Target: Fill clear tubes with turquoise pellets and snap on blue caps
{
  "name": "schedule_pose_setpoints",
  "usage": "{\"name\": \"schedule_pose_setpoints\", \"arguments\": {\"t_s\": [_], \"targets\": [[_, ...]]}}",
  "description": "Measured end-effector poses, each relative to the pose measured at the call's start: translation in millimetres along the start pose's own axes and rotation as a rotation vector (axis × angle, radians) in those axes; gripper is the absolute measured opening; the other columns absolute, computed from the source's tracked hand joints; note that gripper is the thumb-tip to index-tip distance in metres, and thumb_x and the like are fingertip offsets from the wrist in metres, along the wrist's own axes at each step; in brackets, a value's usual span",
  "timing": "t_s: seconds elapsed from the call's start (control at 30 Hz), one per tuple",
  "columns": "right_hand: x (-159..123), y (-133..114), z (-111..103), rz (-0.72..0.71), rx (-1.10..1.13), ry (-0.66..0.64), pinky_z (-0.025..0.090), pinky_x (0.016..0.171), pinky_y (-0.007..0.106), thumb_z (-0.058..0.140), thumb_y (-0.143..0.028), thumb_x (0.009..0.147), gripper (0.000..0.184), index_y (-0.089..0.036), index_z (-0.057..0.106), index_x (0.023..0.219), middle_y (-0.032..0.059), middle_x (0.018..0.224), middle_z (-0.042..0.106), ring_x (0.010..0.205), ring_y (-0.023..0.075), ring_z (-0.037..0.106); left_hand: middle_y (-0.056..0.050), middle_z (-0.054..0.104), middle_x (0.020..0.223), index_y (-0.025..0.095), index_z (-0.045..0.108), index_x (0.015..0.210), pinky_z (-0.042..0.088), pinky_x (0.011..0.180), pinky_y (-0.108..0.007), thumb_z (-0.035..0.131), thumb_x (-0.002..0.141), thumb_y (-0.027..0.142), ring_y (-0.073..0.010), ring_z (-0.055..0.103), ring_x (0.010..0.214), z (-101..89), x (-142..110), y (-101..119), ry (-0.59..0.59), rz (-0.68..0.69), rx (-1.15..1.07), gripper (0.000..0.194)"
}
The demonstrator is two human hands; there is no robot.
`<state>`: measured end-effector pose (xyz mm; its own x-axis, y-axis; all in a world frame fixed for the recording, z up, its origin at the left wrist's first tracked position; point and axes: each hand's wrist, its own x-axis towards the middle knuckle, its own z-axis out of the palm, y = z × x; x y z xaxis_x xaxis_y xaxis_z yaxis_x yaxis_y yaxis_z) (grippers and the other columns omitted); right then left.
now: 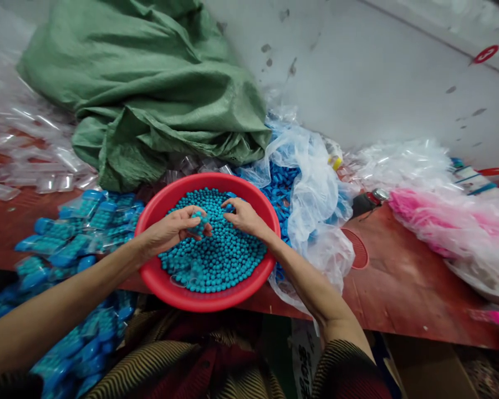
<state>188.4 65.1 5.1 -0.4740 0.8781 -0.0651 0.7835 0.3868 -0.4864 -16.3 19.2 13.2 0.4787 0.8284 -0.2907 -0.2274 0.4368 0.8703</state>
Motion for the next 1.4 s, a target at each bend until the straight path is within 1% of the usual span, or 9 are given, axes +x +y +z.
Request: {"name": "schedule_pose_setpoints", "arguments": {"t_s": [0.2,0.3,0.4,0.5,0.63,0.8,0.93,1.2,1.4], "targets": [[-24,16,10,-0.263,-0.013,-0.281,0.042,0.098,0.036,0.039,0.006,0.066,0.055,-0.018,0.066,0.107,0.0087,0.134,0.05,0.12,0.0204,0.051,-0.001,0.064,0.073,0.018,0.046,0.099,0.044,0.047,-0.021,0.068,0.072,0.033,-0.0154,0.065,0.059,-0.8,0,0,0.088,0.01,-0.008,0.038],[-28,13,-2,-0.161,0.01,-0.159,0.042,0.097,0.032,0.037,0.003,0.073,0.051,-0.018,0.064,0.11,0.0076,0.127,0.057,0.115,0.0172,0.055,0.0,0.063,0.073,0.019,0.045,0.1,0.046,0.045,-0.021,0.068,0.071,0.031,-0.0151,0.064,0.059,-1.7,1,-1,0.11,0.009,0.014,0.039],[-18,-4,-11,0.067,-0.116,-0.032,0.046,0.089,0.036,0.041,-0.021,0.089,0.031,-0.016,0.059,0.114,0.011,0.111,0.066,0.103,0.0224,0.062,0.0,0.062,0.075,0.019,0.045,0.101,0.043,0.042,-0.019,0.067,0.071,0.032,-0.013,0.062,0.057,0.1,3,-2,0.13,0.063,0.109,0.039],[-3,-20,-2,0.19,-0.35,-0.157,0.048,0.08,0.04,0.049,-0.043,0.087,0.039,-0.012,0.059,0.109,0.0184,0.105,0.067,0.098,0.0308,0.063,0.001,0.061,0.076,0.017,0.047,0.1,0.04,0.04,-0.017,0.065,0.072,0.031,-0.0104,0.06,0.055,3.0,4,-4,0.171,0.118,0.248,0.037],[10,-21,12,0.196,-0.426,-0.224,0.048,0.077,0.036,0.048,-0.037,0.088,0.032,-0.012,0.059,0.107,0.0183,0.105,0.067,0.098,0.0298,0.063,0.002,0.06,0.072,0.017,0.045,0.097,0.04,0.04,-0.018,0.063,0.073,0.029,-0.0102,0.059,0.052,4.4,3,-6,0.167,0.108,0.294,0.032],[7,-5,6,0.162,-0.343,-0.192,0.045,0.078,0.03,0.042,-0.031,0.091,0.03,-0.016,0.052,0.114,0.0119,0.106,0.066,0.1,0.0233,0.062,0.002,0.061,0.07,0.017,0.045,0.094,0.037,0.039,-0.017,0.06,0.074,0.027,-0.0091,0.057,0.049,4.0,2,-6,0.178,0.066,0.318,0.026],[3,-1,3,0.137,-0.332,-0.197,0.043,0.077,0.029,0.042,-0.025,0.089,0.023,-0.015,0.054,0.105,0.0131,0.099,0.065,0.094,0.0222,0.061,0.002,0.06,0.068,0.018,0.045,0.094,0.036,0.038,-0.017,0.057,0.075,0.024,-0.0095,0.056,0.048,3.5,2,-5,0.224,0.042,0.343,0.023],[-5,-12,6,-0.081,0.414,0.012,0.041,0.067,0.024,0.046,-0.028,0.085,0.017,-0.017,0.05,0.097,-0.0006,0.08,0.054,0.072,0.0116,0.05,0.001,0.06,0.071,0.018,0.047,0.093,0.037,0.04,-0.018,0.061,0.074,0.033,-0.0097,0.057,0.051,2.4,2,-7,0.119,0.042,0.292,0.028],[-10,-27,1,-0.083,0.349,0.071,0.041,0.07,0.025,0.047,-0.033,0.087,0.027,-0.016,0.055,0.107,0.0017,0.083,0.058,0.075,0.0134,0.052,0.001,0.06,0.073,0.018,0.045,0.094,0.035,0.039,-0.018,0.058,0.075,0.033,-0.0093,0.055,0.05,2.6,3,-8,0.16,0.078,0.334,0.027]]}}
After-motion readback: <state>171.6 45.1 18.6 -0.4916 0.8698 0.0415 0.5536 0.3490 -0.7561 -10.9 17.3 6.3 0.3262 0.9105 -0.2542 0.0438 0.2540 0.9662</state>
